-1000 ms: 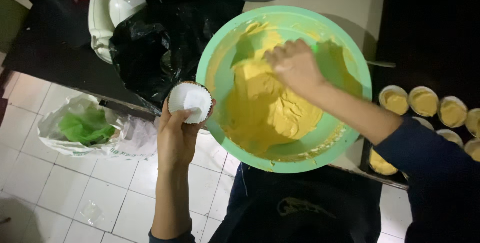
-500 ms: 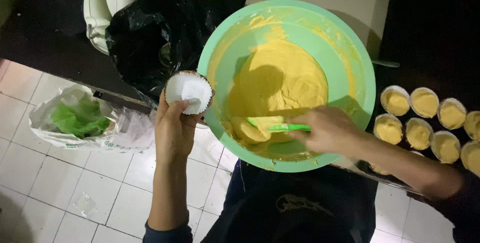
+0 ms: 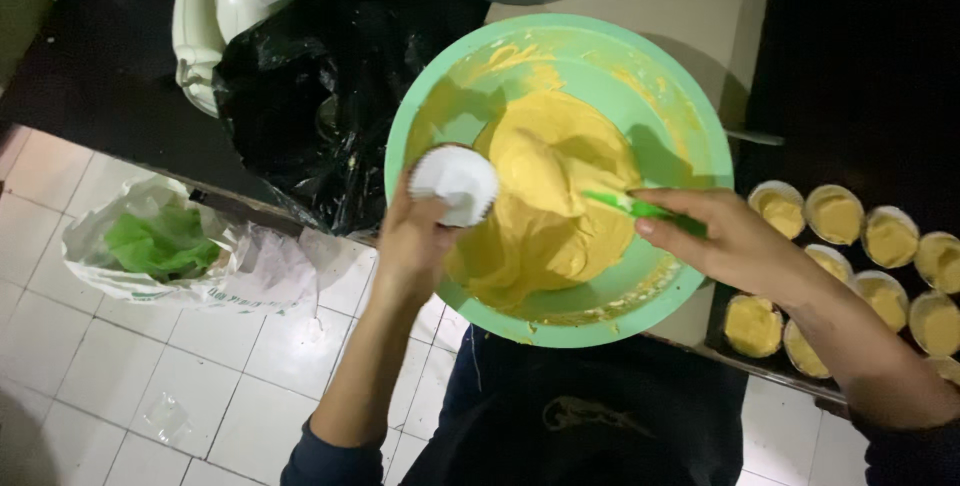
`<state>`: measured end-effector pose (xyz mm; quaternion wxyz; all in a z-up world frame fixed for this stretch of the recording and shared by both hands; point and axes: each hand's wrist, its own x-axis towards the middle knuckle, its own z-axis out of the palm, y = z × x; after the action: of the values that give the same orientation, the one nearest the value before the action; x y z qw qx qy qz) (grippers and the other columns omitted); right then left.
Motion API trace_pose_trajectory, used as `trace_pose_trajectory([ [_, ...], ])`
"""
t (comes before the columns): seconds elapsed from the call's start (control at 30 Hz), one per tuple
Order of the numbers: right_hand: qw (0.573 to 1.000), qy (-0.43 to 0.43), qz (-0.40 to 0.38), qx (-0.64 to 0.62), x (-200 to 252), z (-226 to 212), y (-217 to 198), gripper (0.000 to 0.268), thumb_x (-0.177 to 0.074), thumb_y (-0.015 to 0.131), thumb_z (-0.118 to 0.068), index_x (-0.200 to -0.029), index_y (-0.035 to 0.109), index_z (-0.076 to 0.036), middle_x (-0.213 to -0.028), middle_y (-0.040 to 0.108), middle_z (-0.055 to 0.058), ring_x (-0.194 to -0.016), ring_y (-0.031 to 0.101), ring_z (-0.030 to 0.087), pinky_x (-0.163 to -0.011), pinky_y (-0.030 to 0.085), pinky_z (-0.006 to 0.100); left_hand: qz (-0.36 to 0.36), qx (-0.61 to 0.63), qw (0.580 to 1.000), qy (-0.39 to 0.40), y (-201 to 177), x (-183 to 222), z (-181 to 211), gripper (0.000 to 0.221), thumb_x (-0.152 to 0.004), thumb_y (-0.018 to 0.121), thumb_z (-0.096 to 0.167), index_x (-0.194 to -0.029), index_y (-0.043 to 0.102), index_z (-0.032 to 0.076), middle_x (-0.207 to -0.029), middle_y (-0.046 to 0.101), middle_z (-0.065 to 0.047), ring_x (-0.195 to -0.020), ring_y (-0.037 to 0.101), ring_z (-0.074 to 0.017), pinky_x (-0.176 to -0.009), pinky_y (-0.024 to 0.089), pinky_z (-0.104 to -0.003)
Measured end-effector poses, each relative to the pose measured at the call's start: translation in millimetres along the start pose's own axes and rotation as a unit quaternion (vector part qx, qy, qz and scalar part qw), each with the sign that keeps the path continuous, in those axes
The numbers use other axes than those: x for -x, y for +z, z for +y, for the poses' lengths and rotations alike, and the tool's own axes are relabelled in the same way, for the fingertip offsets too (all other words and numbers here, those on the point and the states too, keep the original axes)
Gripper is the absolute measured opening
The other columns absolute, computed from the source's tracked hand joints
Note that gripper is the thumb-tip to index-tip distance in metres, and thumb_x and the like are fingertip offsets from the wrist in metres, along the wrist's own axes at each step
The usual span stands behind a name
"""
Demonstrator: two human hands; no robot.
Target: The person uses a spatula to scoop yellow batter from a bowl into individual foil baking cups on a tray.
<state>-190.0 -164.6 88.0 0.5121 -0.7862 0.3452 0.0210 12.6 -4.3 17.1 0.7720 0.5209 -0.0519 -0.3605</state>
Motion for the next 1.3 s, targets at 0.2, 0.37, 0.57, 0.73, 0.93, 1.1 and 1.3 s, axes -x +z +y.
trace_pose_trajectory([
  [0.2, 0.996, 0.016, 0.091, 0.004, 8, 41, 1, 0.046, -0.076, 0.059, -0.024, -0.121, 0.058, -0.013, -0.123, 0.059, 0.003, -0.099, 0.058, 0.010, -0.077, 0.047, 0.023, -0.089, 0.028, 0.987, -0.135, 31, -3, -44, 0.048, -0.078, 0.042, 0.003, -0.125, 0.040, 0.012, -0.114, 0.054, -0.008, -0.095, 0.057, -0.0215, -0.073, 0.053, -0.037],
  [0.37, 0.920, -0.260, 0.246, 0.163, 4, 74, 18, 0.026, -0.085, 0.060, -0.015, -0.109, 0.064, -0.004, -0.097, 0.065, 0.010, -0.079, 0.062, 0.017, -0.049, 0.046, 0.028, -0.142, 0.014, 0.973, -0.180, 44, 3, -37, 0.055, -0.078, 0.035, 0.001, -0.132, 0.033, 0.012, -0.121, 0.052, -0.011, -0.099, 0.057, -0.0261, -0.078, 0.051, -0.035],
  [0.57, 0.718, -0.349, 0.366, 0.479, 10, 85, 18, 0.038, -0.090, 0.058, 0.004, -0.118, 0.063, -0.021, -0.089, 0.058, 0.005, -0.071, 0.055, 0.017, -0.054, 0.045, 0.025, -0.209, 0.160, 0.945, -0.196, 39, 3, -31, 0.054, -0.078, 0.043, -0.006, -0.130, 0.029, 0.001, -0.123, 0.046, -0.028, -0.102, 0.055, -0.0363, -0.090, 0.048, -0.040],
  [0.73, 0.600, -0.342, 0.417, 0.592, 16, 75, 17, 0.053, -0.084, 0.061, 0.006, -0.120, 0.061, -0.032, -0.089, 0.061, -0.002, -0.067, 0.050, 0.015, -0.046, 0.034, 0.022, -0.226, 0.183, 0.937, -0.192, 37, 9, -17, 0.029, -0.081, 0.047, -0.006, -0.107, 0.040, -0.017, -0.111, 0.052, -0.032, -0.097, 0.057, -0.0330, -0.091, 0.049, -0.038],
  [0.93, 0.586, -0.328, 0.386, 0.632, 34, 48, 2, 0.048, -0.083, 0.067, 0.001, -0.118, 0.063, -0.031, -0.092, 0.066, 0.000, -0.069, 0.055, 0.015, -0.053, 0.039, 0.024, -0.174, 0.191, 0.957, -0.128, 16, -5, -30, 0.053, -0.075, 0.051, -0.004, -0.124, 0.031, 0.000, -0.111, 0.053, -0.023, -0.095, 0.057, -0.0287, -0.086, 0.050, -0.039],
  [1.1, 0.792, -0.255, 0.293, 0.470, 24, 41, 9, 0.024, -0.096, 0.053, -0.020, -0.114, 0.069, -0.018, -0.084, 0.062, -0.006, -0.068, 0.057, 0.011, -0.042, 0.034, 0.022, -0.163, 0.110, 0.975, -0.104, 10, 1, 4, 0.007, -0.066, 0.053, 0.003, -0.059, 0.055, 0.005, -0.091, 0.059, -0.012, -0.088, 0.054, -0.0245, -0.071, 0.047, -0.027],
  [1.3, 0.849, -0.206, 0.031, 0.485, 3, 39, 55, 0.024, -0.083, 0.049, -0.011, -0.101, 0.066, -0.013, -0.076, 0.065, 0.008, -0.052, 0.062, 0.019, -0.039, 0.045, 0.025, -0.096, 0.182, 0.971, -0.125, 1, -2, 2, 0.049, -0.081, 0.047, 0.031, -0.116, 0.050, -0.004, -0.110, 0.056, -0.020, -0.096, 0.055, -0.0286, -0.090, 0.047, -0.043],
])
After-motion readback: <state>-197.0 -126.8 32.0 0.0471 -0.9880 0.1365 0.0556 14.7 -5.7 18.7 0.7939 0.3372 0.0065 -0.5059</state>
